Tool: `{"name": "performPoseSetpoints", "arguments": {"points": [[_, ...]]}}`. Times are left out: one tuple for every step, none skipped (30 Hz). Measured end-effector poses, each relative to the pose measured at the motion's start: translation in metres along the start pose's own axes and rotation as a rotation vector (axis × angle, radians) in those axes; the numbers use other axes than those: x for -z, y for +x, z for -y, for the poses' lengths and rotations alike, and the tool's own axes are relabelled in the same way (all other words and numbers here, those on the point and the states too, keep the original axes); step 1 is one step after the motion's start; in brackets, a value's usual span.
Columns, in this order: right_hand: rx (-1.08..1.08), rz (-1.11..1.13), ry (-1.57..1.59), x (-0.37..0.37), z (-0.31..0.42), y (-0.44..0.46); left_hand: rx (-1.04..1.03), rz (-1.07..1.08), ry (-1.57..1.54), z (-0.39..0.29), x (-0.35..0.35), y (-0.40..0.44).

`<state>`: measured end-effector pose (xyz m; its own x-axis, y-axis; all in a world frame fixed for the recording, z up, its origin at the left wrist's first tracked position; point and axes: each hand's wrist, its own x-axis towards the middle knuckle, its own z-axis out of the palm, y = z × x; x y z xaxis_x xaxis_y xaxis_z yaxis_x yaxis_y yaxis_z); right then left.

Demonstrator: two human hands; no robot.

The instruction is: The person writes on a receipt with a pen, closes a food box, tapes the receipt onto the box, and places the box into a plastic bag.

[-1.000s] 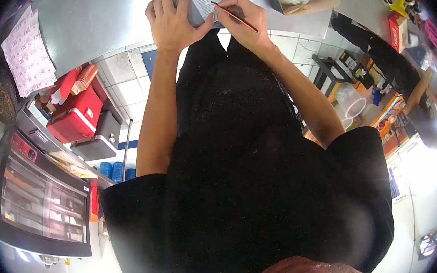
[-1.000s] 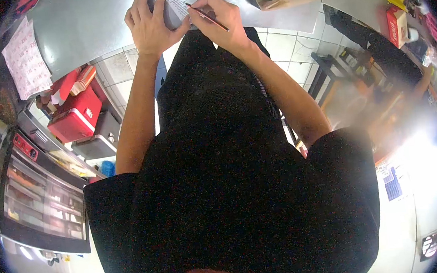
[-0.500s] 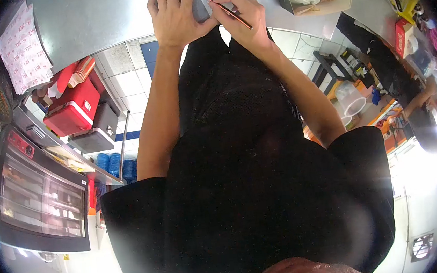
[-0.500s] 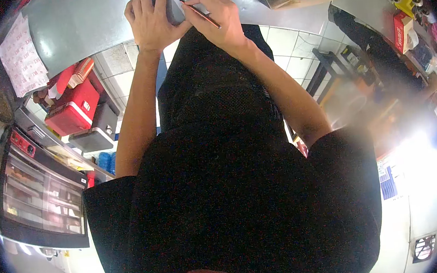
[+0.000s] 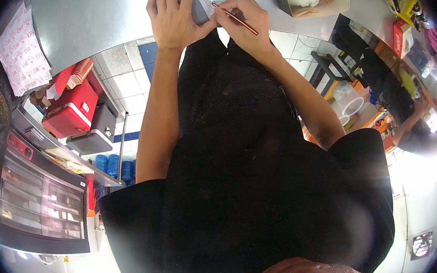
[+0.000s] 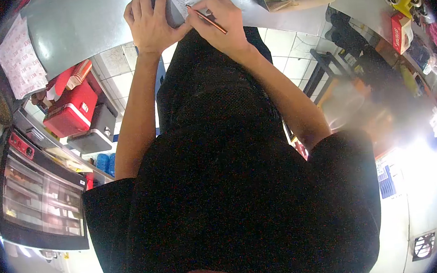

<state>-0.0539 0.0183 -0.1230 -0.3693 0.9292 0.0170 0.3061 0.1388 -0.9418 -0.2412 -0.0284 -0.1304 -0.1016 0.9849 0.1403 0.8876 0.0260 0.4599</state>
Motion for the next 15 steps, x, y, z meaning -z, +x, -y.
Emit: {"name": "performPoseSetpoints", "arguments": {"points": [[0.021,0.008,-0.035,0.0,0.002,0.002,-0.002,0.0,0.011,0.0,-0.001,0.0],[0.041,0.017,-0.069,-0.001,0.004,0.004,-0.003,0.001,0.023,0.0,-0.002,0.0],[0.068,0.021,-0.083,-0.001,0.005,0.006,-0.005,0.003,0.037,0.001,-0.002,0.0],[0.095,0.024,-0.098,-0.001,0.006,0.007,-0.007,0.006,0.038,0.002,-0.001,-0.001],[0.121,0.028,-0.113,-0.001,0.006,0.008,-0.01,0.008,0.039,0.002,-0.001,-0.001],[0.083,0.008,-0.101,-0.001,0.006,0.007,-0.012,0.009,0.039,0.002,-0.001,0.0],[0.043,-0.011,-0.089,0.0,0.005,0.005,-0.011,0.008,0.024,0.001,-0.001,0.0],[0.004,-0.031,-0.077,0.0,0.004,0.003,-0.01,0.007,0.009,0.0,0.001,0.001],[0.047,-0.01,-0.091,0.001,0.003,0.003,-0.009,0.005,-0.004,-0.001,0.002,0.001],[0.09,0.012,-0.105,0.001,0.0,0.004,-0.009,0.009,-0.004,0.0,0.002,0.001],[0.132,0.033,-0.119,0.001,-0.001,0.004,-0.009,0.013,-0.005,0.002,0.001,0.0],[0.096,0.019,-0.064,0.0,-0.003,0.003,-0.01,0.018,-0.008,0.002,0.001,-0.001],[0.06,0.005,-0.01,-0.002,-0.004,0.001,-0.009,0.022,0.0,0.002,0.0,-0.001],[0.025,-0.009,0.045,-0.004,-0.005,0.0,-0.008,0.024,0.009,0.001,0.0,-0.001],[0.022,-0.004,0.018,-0.002,-0.005,0.0,-0.007,0.025,0.019,0.002,0.0,-0.001]]}}
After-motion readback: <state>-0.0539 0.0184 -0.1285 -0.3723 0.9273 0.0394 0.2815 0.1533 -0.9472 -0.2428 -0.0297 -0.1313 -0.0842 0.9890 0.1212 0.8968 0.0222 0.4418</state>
